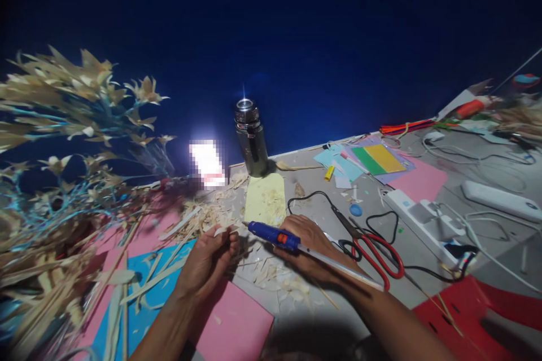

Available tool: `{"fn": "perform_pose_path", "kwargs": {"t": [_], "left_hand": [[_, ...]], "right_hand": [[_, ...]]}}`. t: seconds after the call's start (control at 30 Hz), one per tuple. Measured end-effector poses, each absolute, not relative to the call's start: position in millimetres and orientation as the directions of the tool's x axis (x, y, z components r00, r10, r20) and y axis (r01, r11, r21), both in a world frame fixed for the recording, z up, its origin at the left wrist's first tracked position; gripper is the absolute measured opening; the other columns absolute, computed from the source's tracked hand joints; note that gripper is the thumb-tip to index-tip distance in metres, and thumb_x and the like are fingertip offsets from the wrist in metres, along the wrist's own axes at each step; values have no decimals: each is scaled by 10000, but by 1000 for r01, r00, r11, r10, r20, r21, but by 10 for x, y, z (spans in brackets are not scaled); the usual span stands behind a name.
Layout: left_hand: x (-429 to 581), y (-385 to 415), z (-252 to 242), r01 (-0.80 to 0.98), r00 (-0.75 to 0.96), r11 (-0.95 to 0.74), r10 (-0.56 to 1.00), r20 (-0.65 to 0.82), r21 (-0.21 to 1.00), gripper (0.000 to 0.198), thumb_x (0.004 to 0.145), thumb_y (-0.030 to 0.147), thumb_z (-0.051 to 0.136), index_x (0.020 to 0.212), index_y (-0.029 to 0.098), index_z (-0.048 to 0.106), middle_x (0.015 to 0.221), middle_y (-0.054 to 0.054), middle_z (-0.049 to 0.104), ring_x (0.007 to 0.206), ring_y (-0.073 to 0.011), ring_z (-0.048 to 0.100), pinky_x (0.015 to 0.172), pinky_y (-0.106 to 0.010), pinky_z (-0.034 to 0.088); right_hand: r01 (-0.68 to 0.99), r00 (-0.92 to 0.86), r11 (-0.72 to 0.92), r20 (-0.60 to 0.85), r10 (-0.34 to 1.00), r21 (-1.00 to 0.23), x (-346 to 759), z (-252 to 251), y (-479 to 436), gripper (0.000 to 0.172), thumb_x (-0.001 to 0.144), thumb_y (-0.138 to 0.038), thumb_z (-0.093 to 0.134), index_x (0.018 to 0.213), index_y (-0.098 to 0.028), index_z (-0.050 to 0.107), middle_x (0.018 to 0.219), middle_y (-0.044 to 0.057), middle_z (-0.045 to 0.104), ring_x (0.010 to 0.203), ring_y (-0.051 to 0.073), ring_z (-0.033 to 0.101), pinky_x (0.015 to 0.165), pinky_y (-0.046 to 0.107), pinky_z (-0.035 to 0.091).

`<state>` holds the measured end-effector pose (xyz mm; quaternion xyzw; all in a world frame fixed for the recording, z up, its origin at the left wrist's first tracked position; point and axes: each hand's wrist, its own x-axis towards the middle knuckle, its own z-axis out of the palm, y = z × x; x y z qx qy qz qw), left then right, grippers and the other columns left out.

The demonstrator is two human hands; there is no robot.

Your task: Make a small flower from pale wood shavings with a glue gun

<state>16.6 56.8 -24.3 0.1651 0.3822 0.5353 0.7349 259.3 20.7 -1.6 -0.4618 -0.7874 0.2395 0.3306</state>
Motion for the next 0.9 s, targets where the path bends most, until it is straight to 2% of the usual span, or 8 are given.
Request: {"fn": "perform_pose_path", "kwargs": {"t": [0.13, 0.23, 0.43, 0.63, 0.77, 0.9], "left_hand": [[165, 561, -262, -664, 127, 365, 915, -382, 653, 328, 552, 80, 935, 767, 110, 689, 707, -49, 723, 615, -117, 660, 584, -194, 569], [177, 554, -265, -664, 126, 363, 916, -381, 653, 365, 527, 89, 952, 766, 111, 677, 704, -54, 724, 619, -121, 661, 592, -196, 568], [179, 542, -242, -673, 117, 356, 917, -381, 648, 399, 510, 104, 968, 766, 121, 663, 715, -66, 740, 624, -124, 660, 601, -200, 562], [187, 512, -214, -696, 118, 347, 919, -377, 628, 393, 498, 98, 973, 748, 120, 670, 726, -58, 735, 634, -124, 653, 589, -201, 545], [226, 473, -214, -710, 138, 354, 918, -373, 609, 355, 526, 113, 967, 736, 113, 681, 751, -58, 726, 656, -125, 647, 604, -214, 546], [261, 431, -216, -722, 151, 356, 918, -368, 593, 323, 560, 133, 957, 728, 110, 682, 756, -47, 706, 672, -124, 639, 598, -209, 541]], "right_hand": [[533, -365, 485, 329, 871, -693, 2583, -1, 197, 66, 931, -281, 646, 871, -284, 621, 785, 45, 609, 717, 231, 534, 672, 388, 408], [556, -400, 514, 331, 855, -654, 2559, -18, 197, 62, 941, -296, 635, 883, -275, 623, 792, 37, 624, 714, 222, 536, 678, 379, 414], [743, -380, 481, 299, 875, -465, 2620, -257, 277, 173, 991, -339, 537, 901, -206, 603, 835, 68, 636, 760, 229, 549, 718, 365, 402], [916, -327, 344, 112, 938, -207, 2683, -375, 410, 73, 940, -154, 545, 951, -175, 614, 971, 105, 635, 927, 262, 545, 818, 368, 366], [926, -350, 349, 15, 937, -147, 2699, -333, 470, 137, 905, -118, 549, 1012, -157, 625, 1031, 126, 626, 967, 279, 527, 843, 381, 364], [890, -427, 422, 9, 904, -173, 2703, -163, 390, 329, 819, -50, 582, 1129, -153, 623, 1154, 143, 615, 1050, 279, 519, 874, 379, 371]]}}
